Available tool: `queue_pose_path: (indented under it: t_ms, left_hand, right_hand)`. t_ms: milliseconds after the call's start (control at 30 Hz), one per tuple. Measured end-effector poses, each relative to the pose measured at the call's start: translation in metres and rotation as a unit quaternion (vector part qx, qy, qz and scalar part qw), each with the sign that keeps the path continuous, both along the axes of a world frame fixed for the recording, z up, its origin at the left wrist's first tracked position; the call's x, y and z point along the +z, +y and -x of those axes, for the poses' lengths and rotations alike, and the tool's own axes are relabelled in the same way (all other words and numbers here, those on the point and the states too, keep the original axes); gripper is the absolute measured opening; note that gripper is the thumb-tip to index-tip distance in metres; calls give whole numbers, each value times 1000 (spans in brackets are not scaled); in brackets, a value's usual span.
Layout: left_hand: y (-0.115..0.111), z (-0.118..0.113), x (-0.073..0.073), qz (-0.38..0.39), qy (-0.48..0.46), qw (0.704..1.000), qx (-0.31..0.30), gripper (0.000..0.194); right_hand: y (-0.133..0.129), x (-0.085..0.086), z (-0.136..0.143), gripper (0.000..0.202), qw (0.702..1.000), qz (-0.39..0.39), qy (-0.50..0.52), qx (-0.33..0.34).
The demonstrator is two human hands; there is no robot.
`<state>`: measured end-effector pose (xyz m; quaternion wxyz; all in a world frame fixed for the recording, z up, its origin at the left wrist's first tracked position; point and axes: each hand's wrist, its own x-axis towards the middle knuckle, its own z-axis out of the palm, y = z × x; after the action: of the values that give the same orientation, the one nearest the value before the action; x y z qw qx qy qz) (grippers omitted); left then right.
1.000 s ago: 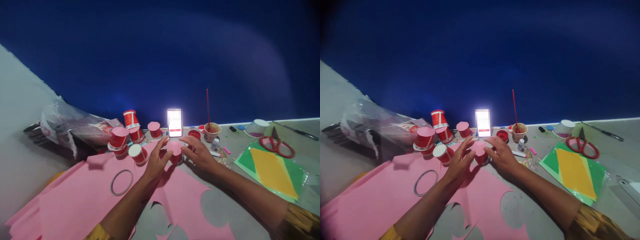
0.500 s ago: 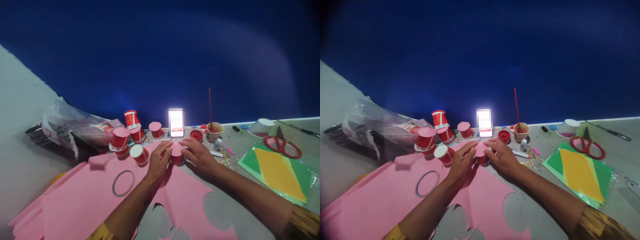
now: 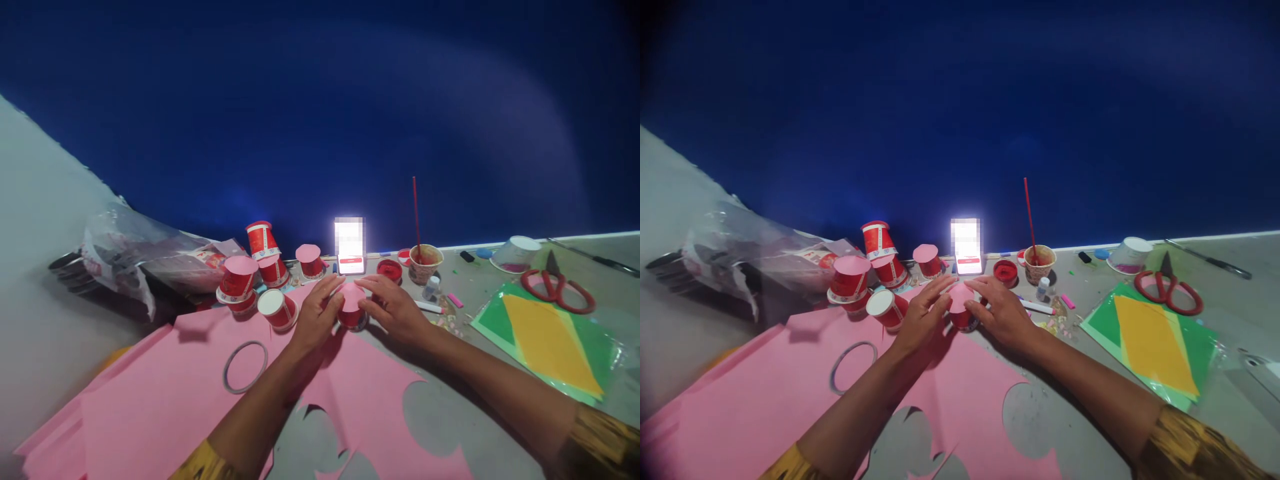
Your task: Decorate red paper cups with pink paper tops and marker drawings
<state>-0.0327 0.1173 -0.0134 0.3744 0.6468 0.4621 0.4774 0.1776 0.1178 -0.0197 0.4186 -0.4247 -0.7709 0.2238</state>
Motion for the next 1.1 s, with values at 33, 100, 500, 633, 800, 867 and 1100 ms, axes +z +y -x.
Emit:
queue_pose_path:
  t_ms: [33, 100, 500, 633, 800, 867, 1100]
  left_hand:
    - [1, 1, 1, -7, 19, 1000, -11, 36]
    - [3, 3, 2, -12, 51, 998, -24, 39]
    - [1, 5, 8, -4, 83, 996, -40, 40]
    - [-1, 3, 7, 11, 74, 996, -42, 40]
    - [-3, 4, 3, 8, 67, 997, -34, 43]
    - [-4, 6, 3, -2, 70, 997, -34, 48]
    - [-6, 10, 0, -77, 60, 995, 32, 38]
  right_hand:
    - [0, 1, 0, 36, 1000, 1, -2, 1]
    - [0, 3, 0, 39, 1000, 4, -4, 5]
    - [3, 0, 0, 38, 999, 24, -31, 19]
    - [2, 2, 1, 38, 999, 31, -36, 22]
    - [2, -2, 2, 39, 1000, 12, -10, 13]
    - [2, -1, 0, 41, 1000, -5, 2, -6]
    - [-3, 6, 1, 40, 1000, -11, -1, -16]
